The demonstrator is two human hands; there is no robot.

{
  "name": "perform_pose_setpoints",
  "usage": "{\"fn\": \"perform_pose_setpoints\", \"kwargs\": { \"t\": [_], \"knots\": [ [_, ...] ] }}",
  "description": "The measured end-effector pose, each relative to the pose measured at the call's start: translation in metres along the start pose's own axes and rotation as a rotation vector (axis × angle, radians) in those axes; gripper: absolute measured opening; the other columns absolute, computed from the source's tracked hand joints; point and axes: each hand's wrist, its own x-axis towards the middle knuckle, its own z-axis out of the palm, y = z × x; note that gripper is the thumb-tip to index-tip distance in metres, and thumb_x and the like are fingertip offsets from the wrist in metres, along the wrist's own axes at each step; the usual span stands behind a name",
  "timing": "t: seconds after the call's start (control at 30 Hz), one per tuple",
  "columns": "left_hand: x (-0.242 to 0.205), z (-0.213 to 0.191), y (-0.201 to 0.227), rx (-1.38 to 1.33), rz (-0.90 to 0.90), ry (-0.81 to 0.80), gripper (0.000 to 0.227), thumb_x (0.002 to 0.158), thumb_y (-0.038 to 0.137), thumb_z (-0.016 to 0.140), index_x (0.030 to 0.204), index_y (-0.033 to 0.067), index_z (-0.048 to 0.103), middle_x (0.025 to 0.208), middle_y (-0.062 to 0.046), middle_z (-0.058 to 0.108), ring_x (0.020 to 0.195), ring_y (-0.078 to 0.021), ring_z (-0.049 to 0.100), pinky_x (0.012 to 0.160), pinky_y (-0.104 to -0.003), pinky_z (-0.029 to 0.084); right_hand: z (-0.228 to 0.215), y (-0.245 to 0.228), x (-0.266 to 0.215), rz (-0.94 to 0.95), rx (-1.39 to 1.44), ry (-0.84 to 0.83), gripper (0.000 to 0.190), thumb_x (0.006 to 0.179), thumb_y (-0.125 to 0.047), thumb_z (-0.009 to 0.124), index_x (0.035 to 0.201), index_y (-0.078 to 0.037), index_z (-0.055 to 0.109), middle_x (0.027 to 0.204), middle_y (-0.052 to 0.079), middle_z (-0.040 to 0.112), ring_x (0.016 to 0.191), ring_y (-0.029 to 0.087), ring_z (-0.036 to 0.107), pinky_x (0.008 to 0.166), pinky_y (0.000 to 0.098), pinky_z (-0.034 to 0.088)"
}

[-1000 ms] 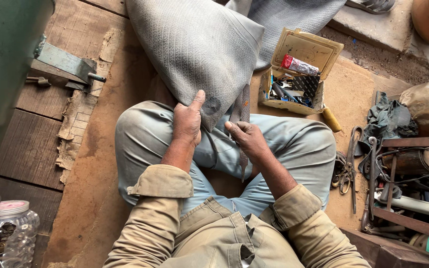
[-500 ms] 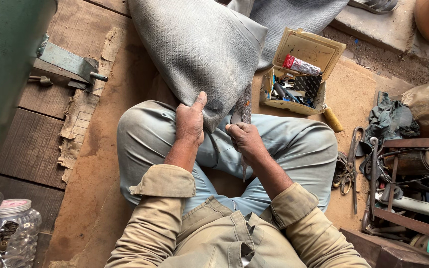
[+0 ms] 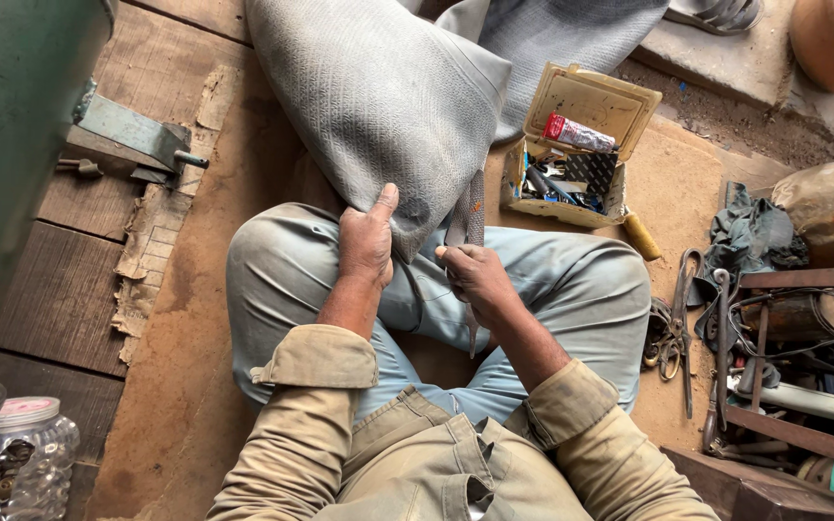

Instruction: The person is sewing a black patch onto a large grey inner tube by hand. Using a needle and thread, they pull the thread through the material to secure the patch over a hole while holding the tube in their lap.

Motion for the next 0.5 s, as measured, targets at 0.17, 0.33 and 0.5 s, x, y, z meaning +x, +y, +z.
{"fn": "perform_pose_setpoints", "kwargs": {
  "t": [0.17,0.33,0.5],
  "knots": [
    [-0.003,0.002,0.005,0.007,-0.015,-0.002,0.038,0.095,0.019,0.070,0.122,-0.0071,0.064,0.117,-0.014,0.071,0.107,-0.0190,0.066,0.100,-0.034,0.051,-0.024,0.000,-0.008,0.044,-0.036,0.095,0.035,0.099,-0.039,0.063,0.099,-0.004,0.066,0.064,-0.001,0.052,0.047,0.007,0.043,0.044,0.0214,0.034],
    [-0.002,0.002,0.002,-0.021,0.010,-0.028,0.041,0.095,0.018,0.070,0.126,-0.0071,0.063,0.122,-0.014,0.070,0.109,-0.0205,0.065,0.101,-0.036,0.051,-0.073,-0.001,-0.025,-0.076,0.238,0.133,0.030,0.092,-0.007,0.060,0.121,0.002,0.060,0.089,0.012,0.071,0.063,0.015,0.065,0.061,0.0255,0.053],
    [-0.004,0.003,0.006,-0.021,0.007,-0.035,0.042,0.095,0.017,0.069,0.128,-0.0066,0.062,0.122,-0.013,0.070,0.110,-0.0197,0.065,0.101,-0.035,0.051,-0.102,-0.029,-0.053,-0.211,0.319,0.216,0.031,0.101,-0.008,0.056,0.130,0.002,0.061,0.108,0.018,0.073,0.075,0.019,0.072,0.072,0.0312,0.059]
  ]
}}
